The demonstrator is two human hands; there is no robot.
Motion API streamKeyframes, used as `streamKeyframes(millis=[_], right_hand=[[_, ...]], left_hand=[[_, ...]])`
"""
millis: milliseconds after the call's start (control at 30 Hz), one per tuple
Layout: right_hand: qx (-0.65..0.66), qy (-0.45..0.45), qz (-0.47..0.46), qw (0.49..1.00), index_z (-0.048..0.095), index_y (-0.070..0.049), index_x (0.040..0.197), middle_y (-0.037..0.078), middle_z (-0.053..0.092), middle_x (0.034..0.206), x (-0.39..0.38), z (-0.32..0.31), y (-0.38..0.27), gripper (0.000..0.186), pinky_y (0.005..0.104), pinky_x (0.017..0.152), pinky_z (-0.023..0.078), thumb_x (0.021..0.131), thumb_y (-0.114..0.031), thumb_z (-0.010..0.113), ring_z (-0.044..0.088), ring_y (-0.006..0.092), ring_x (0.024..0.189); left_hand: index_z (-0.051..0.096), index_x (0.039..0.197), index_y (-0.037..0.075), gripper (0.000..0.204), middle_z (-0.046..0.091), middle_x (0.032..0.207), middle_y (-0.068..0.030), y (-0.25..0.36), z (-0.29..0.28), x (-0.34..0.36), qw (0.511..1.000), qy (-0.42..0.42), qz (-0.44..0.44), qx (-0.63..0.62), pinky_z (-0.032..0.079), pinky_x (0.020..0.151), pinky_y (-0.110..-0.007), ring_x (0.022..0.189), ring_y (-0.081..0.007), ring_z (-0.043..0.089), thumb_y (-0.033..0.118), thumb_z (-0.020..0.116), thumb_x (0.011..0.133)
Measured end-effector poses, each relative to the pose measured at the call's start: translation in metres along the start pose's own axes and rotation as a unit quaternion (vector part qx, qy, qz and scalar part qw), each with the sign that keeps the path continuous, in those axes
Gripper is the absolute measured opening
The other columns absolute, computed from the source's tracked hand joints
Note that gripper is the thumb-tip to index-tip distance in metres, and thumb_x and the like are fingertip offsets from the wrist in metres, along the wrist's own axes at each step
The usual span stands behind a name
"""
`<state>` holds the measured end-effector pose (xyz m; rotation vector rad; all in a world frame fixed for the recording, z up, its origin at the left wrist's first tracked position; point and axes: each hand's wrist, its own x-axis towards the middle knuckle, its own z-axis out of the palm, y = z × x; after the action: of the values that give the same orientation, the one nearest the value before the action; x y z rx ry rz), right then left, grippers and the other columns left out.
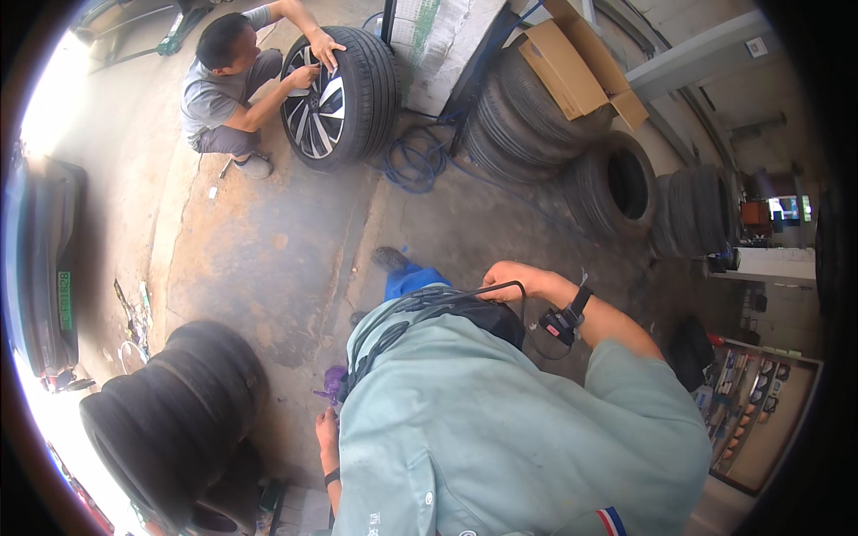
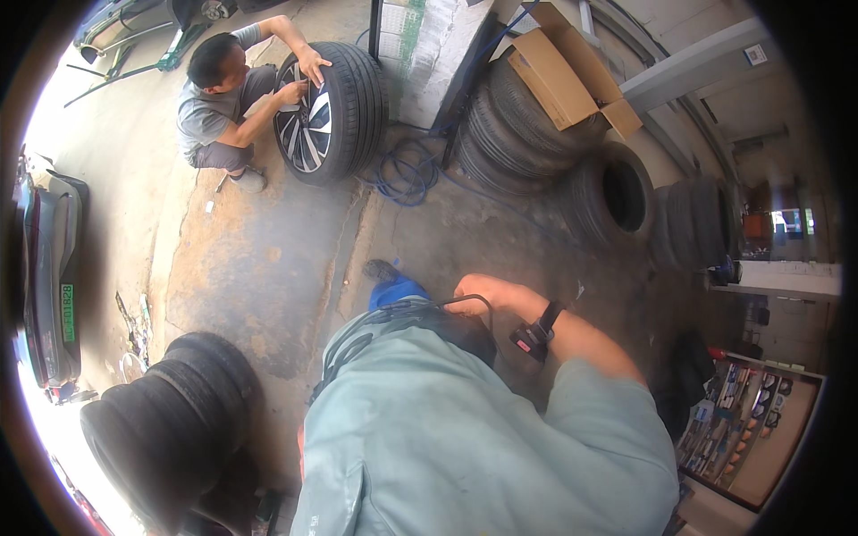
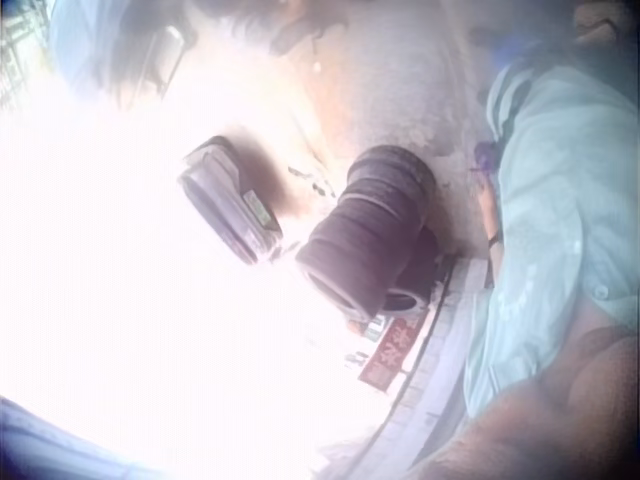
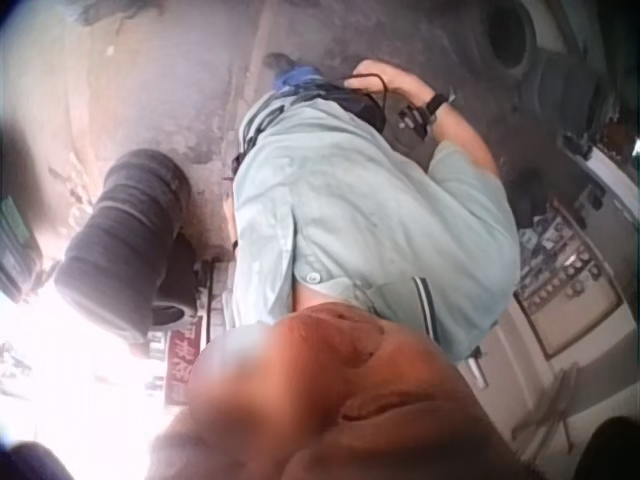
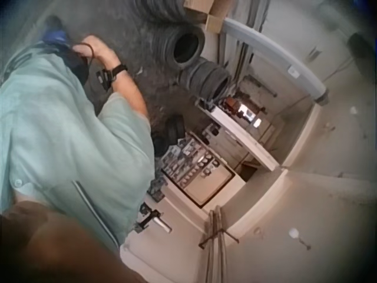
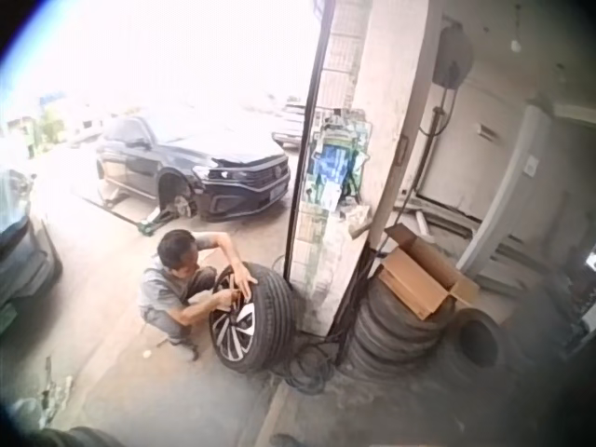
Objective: The person applies a patch and uses a roller tool on the interior and exterior of a tire before mounting it onto a tire changing machine to bead the tire.
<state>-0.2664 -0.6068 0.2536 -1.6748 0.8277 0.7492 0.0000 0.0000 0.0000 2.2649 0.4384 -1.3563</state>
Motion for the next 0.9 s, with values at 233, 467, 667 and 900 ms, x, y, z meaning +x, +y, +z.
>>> streamKeyframes(millis=[233, 467, 667, 900], right_hand=[[0.087, -0.056, 0.017, 0.995, 0.072, 0.003, 0.1, 0.005, 0.068, 0.077, -0.007, -0.005, -0.007, 0.043, 0.0288, 0.062, 0.047, 0.096, -0.04, 0.069, 0.062, 0.0128, 0.069], [0.217, -0.03, 0.046, 0.975, 0.066, 0.0, 0.097, 0.006, 0.068, 0.076, -0.012, -0.01, 0.001, 0.018, 0.0217, 0.05, 0.042, 0.091, -0.017, 0.068, 0.06, 0.0081, 0.061], [0.252, 0.025, 0.073, 0.965, 0.064, 0.0, 0.097, 0.007, 0.069, 0.074, -0.002, -0.013, -0.016, 0.013, 0.0228, 0.05, 0.044, 0.088, -0.01, 0.065, 0.064, 0.0104, 0.062], [0.225, 0.053, 0.041, 0.972, 0.065, 0.001, 0.096, 0.006, 0.067, 0.071, 0.032, -0.007, -0.05, 0.013, 0.0246, 0.048, 0.044, 0.085, -0.008, 0.064, 0.064, 0.0122, 0.059]], left_hand=[[0.066, 0.125, -0.002, 0.055, 0.073, 0.116, -0.0213, -0.013, 0.027, -0.021, 0.999, 0.008, 0.033, 0.04, 0.052, 0.093, -0.041, 0.104, -0.0304, 0.07, 0.044, 0.065, 0.096], [0.068, 0.116, -0.003, 0.049, 0.074, 0.11, -0.0188, -0.004, 0.035, -0.015, 0.997, 0.019, 0.052, 0.044, 0.052, 0.091, -0.039, 0.101, -0.0268, 0.069, 0.041, 0.066, 0.096], [0.07, 0.11, -0.004, 0.046, 0.074, 0.105, -0.0173, 0.008, 0.038, -0.003, 0.994, 0.035, 0.096, 0.032, 0.052, 0.09, -0.038, 0.099, -0.0244, 0.069, 0.039, 0.066, 0.096], [0.072, 0.109, -0.007, 0.048, 0.075, 0.103, -0.0203, -0.002, 0.029, 0.024, 0.99, 0.01, 0.104, 0.095, 0.053, 0.089, -0.039, 0.097, -0.0259, 0.07, 0.039, 0.066, 0.096]])
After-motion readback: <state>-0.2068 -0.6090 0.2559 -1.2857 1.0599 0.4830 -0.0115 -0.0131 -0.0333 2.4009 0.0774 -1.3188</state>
